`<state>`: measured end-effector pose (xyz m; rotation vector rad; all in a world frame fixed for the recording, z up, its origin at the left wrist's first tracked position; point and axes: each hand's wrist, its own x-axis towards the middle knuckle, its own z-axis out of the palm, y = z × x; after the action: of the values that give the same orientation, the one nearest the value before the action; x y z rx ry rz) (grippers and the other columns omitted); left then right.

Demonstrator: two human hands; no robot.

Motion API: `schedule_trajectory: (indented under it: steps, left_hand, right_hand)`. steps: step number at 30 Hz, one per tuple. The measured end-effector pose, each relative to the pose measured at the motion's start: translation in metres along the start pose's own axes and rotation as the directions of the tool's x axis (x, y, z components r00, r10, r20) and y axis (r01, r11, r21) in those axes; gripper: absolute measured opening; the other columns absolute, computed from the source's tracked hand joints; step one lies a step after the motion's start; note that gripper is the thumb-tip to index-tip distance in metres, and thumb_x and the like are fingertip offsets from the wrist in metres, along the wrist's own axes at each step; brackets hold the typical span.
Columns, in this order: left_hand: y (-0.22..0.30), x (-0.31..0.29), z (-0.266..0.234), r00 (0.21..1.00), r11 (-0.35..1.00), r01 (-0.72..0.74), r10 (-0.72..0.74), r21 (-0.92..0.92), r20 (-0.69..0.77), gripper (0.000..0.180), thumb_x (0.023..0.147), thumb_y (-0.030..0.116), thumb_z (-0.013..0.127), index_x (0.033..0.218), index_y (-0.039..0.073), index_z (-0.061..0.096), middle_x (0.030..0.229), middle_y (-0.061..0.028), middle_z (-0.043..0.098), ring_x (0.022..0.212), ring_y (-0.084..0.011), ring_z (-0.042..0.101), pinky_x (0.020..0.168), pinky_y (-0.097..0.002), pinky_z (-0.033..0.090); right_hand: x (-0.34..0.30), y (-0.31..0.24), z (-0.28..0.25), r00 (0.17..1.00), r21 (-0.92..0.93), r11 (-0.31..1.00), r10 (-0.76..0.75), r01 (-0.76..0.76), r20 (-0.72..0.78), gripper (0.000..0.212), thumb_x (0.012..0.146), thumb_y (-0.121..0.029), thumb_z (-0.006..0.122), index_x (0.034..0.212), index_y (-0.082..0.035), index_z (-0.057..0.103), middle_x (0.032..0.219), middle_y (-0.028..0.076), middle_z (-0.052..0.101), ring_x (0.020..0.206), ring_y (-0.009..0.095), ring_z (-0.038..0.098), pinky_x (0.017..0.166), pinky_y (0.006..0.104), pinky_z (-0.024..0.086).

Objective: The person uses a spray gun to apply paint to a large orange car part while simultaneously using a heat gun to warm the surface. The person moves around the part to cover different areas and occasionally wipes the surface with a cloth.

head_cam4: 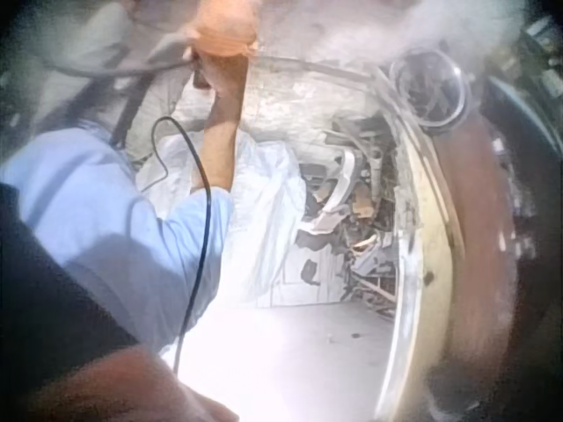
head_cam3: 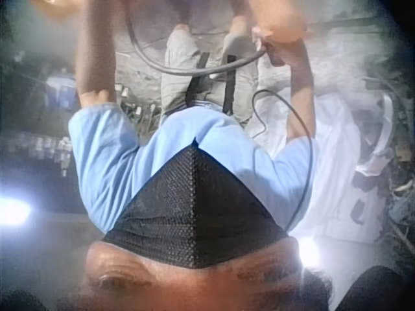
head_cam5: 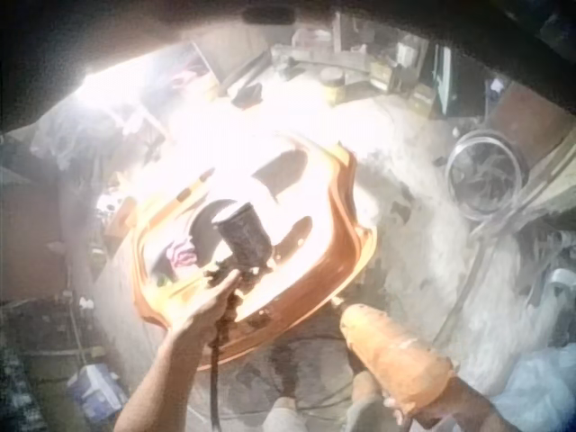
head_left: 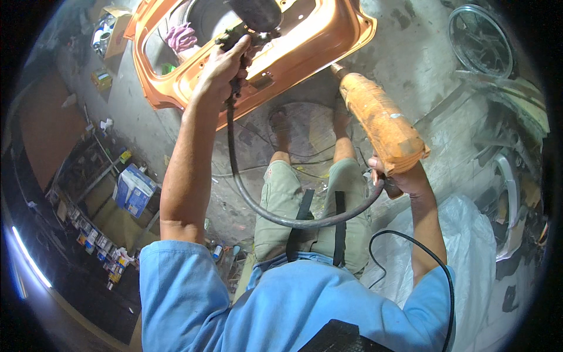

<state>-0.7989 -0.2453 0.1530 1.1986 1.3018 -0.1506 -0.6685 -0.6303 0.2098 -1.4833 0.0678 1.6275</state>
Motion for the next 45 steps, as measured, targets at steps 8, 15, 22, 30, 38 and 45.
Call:
schedule_trajectory:
  steps: [8, 15, 22, 30, 38, 45]
  left_hand:
    - [-0.076, -0.031, -0.130, 0.988, 0.988, 0.135, -0.140, -0.081, -0.066, 0.034, 0.099, 0.043, 0.069, 0.100, 0.009, 0.064, 0.073, 0.0011, 0.054, 0.049, -0.0073, 0.043, 0.042, -0.0262, 0.038]
    - [-0.138, -0.064, -0.226, 0.966, 0.960, 0.198, -0.225, -0.196, -0.128, 0.037, 0.098, 0.045, 0.070, 0.090, 0.009, 0.062, 0.070, 0.0030, 0.051, 0.052, -0.0083, 0.043, 0.046, -0.0289, 0.038]
    - [-0.176, -0.078, -0.291, 0.929, 0.954, 0.237, -0.278, -0.184, -0.243, 0.035, 0.099, 0.042, 0.068, 0.094, 0.008, 0.061, 0.072, 0.0024, 0.051, 0.051, -0.0092, 0.042, 0.047, -0.0297, 0.038]
    - [-0.142, -0.030, -0.294, 0.928, 0.960, 0.277, -0.259, 0.033, -0.269, 0.035, 0.100, 0.044, 0.066, 0.100, 0.009, 0.061, 0.076, 0.0014, 0.056, 0.054, -0.0067, 0.045, 0.046, -0.0278, 0.039]
    - [-0.043, 0.045, -0.112, 0.986, 0.987, 0.155, -0.158, 0.040, 0.060, 0.034, 0.100, 0.043, 0.066, 0.092, 0.010, 0.062, 0.070, 0.0041, 0.051, 0.050, -0.0069, 0.044, 0.043, -0.0266, 0.038]
    - [0.044, 0.088, 0.023, 0.965, 0.996, -0.012, 0.035, -0.092, 0.258, 0.033, 0.103, 0.040, 0.063, 0.095, 0.008, 0.064, 0.063, 0.0020, 0.052, 0.048, -0.0102, 0.047, 0.041, -0.0284, 0.038]
  right_hand:
    - [0.008, 0.028, 0.101, 0.998, -0.183, 0.982, -0.051, 0.055, 0.027, 0.032, 0.086, -0.005, 0.081, 0.114, -0.004, 0.065, 0.089, 0.005, 0.071, 0.073, 0.014, 0.070, 0.060, 0.0311, 0.059]
    - [0.029, 0.021, 0.176, 0.971, -0.428, 0.897, -0.001, 0.107, 0.241, 0.038, 0.079, -0.009, 0.080, 0.113, 0.001, 0.067, 0.103, 0.009, 0.072, 0.095, 0.019, 0.068, 0.088, 0.0339, 0.054]
    - [0.067, 0.028, 0.215, 0.847, -0.489, 0.750, -0.178, 0.446, 0.500, 0.040, 0.080, -0.011, 0.078, 0.116, 0.002, 0.066, 0.108, 0.014, 0.070, 0.096, 0.026, 0.069, 0.088, 0.0384, 0.054]
    - [0.079, 0.013, 0.184, 0.875, -0.489, 0.790, -0.120, 0.371, 0.469, 0.046, 0.079, -0.010, 0.079, 0.121, 0.002, 0.064, 0.113, 0.015, 0.070, 0.101, 0.027, 0.069, 0.090, 0.0380, 0.054]
    - [0.042, 0.006, 0.064, 0.991, -0.463, 0.882, -0.026, 0.083, 0.129, 0.047, 0.086, -0.003, 0.081, 0.128, -0.002, 0.060, 0.108, 0.013, 0.071, 0.084, 0.019, 0.071, 0.070, 0.0333, 0.062]
    - [-0.005, -0.028, 0.000, 0.992, 0.046, 0.993, 0.113, -0.110, -0.059, 0.024, 0.089, 0.002, 0.074, 0.109, -0.002, 0.060, 0.083, 0.005, 0.060, 0.064, 0.017, 0.066, 0.052, 0.0298, 0.055]
